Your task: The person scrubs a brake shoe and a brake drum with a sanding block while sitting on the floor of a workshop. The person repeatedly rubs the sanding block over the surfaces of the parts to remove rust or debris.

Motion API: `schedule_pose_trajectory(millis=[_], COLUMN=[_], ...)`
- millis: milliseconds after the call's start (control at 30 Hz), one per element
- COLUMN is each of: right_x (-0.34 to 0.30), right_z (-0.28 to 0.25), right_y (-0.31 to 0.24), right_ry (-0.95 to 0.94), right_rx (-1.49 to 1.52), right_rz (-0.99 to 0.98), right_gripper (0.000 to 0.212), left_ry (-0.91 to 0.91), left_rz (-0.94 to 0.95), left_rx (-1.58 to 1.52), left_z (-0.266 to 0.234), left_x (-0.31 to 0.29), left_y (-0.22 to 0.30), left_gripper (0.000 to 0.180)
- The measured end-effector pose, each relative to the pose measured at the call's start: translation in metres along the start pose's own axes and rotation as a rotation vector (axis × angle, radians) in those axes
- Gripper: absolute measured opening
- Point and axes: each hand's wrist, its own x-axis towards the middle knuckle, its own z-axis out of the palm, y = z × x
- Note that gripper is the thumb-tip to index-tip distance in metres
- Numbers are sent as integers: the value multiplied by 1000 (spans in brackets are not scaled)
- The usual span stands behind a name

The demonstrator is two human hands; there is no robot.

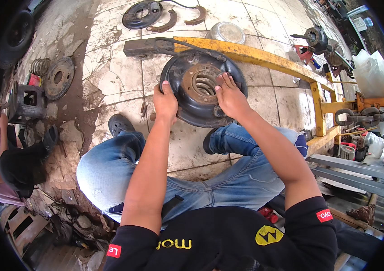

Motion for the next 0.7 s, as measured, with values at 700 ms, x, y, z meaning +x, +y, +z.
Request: schedule_pose_trajectory(millis=[700], right_x=[-34], right_z=[-20], right_y=[-14], right_ry=[-87], right_rx=[-212], right_rz=[-20], right_gripper=[50], left_ry=[44], left_rz=[53], left_rx=[77], left_z=[2], left_x=[2], left_y=[-5], left_gripper=[50])
